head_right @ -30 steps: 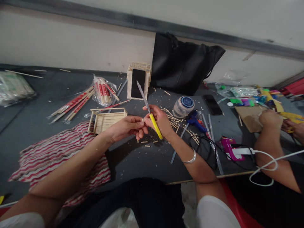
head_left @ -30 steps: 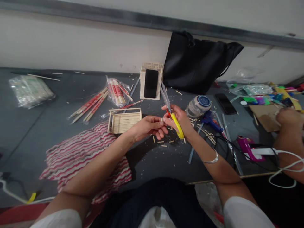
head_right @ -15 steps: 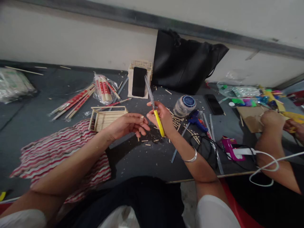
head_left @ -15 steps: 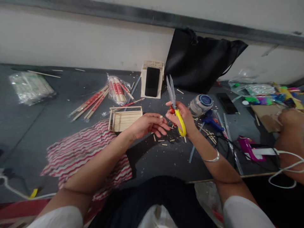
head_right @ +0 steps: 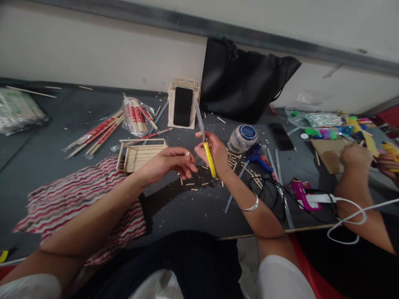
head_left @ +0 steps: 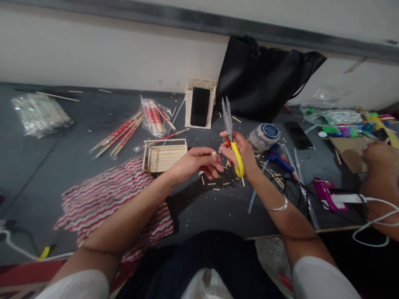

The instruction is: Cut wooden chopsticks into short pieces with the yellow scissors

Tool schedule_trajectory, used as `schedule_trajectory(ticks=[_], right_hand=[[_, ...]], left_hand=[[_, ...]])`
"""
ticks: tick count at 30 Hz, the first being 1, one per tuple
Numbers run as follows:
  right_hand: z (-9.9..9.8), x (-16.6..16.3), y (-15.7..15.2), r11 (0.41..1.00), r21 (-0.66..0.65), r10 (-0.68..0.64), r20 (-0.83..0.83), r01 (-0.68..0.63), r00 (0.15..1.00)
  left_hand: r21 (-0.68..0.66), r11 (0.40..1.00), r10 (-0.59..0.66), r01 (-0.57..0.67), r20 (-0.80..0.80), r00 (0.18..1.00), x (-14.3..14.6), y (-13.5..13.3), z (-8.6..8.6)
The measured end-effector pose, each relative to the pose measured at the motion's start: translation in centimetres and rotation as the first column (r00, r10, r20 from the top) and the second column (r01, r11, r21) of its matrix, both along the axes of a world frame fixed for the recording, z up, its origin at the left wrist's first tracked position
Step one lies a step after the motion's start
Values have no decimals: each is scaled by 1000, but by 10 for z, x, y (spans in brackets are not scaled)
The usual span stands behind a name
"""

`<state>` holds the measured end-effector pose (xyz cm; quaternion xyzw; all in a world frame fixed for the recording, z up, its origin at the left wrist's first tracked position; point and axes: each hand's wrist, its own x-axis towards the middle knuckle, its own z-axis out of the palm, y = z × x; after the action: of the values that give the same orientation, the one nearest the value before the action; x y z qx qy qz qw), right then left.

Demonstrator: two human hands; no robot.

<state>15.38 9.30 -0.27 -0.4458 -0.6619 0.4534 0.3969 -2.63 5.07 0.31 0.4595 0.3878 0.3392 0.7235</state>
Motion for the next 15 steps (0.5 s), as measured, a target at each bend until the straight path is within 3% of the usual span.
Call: schedule_trajectory(ticks=[2,3,5,7,8,10,15], right_hand=[[-3,0,3,1000,17,-20,27,20,999],[-5,0,4,999,29,-36,42,35,998],[-10,0,8,997,41,-68,66,65,996],[-15,0,13,997,17,-82,76,81,994],[-17,0,15,996,-4,-87,76,87,993],[-21,1,19,993,-45,-106,64,109,992],[-25,4,23,988,-83,-132,17,133,991]], left_hand=[[94,995,6,16,-236,972,-1,2,1],[166,985,24,48,-407,913,-1,3,1],[299,934,99,194,-739,666,-2,4,2],[315,868,172,383,-916,363,-2,4,3],[288,844,191,453,-950,247,-1,4,3],[226,813,199,537,-974,108,0,2,3],[112,752,161,650,-987,-15,6,-3,5]])
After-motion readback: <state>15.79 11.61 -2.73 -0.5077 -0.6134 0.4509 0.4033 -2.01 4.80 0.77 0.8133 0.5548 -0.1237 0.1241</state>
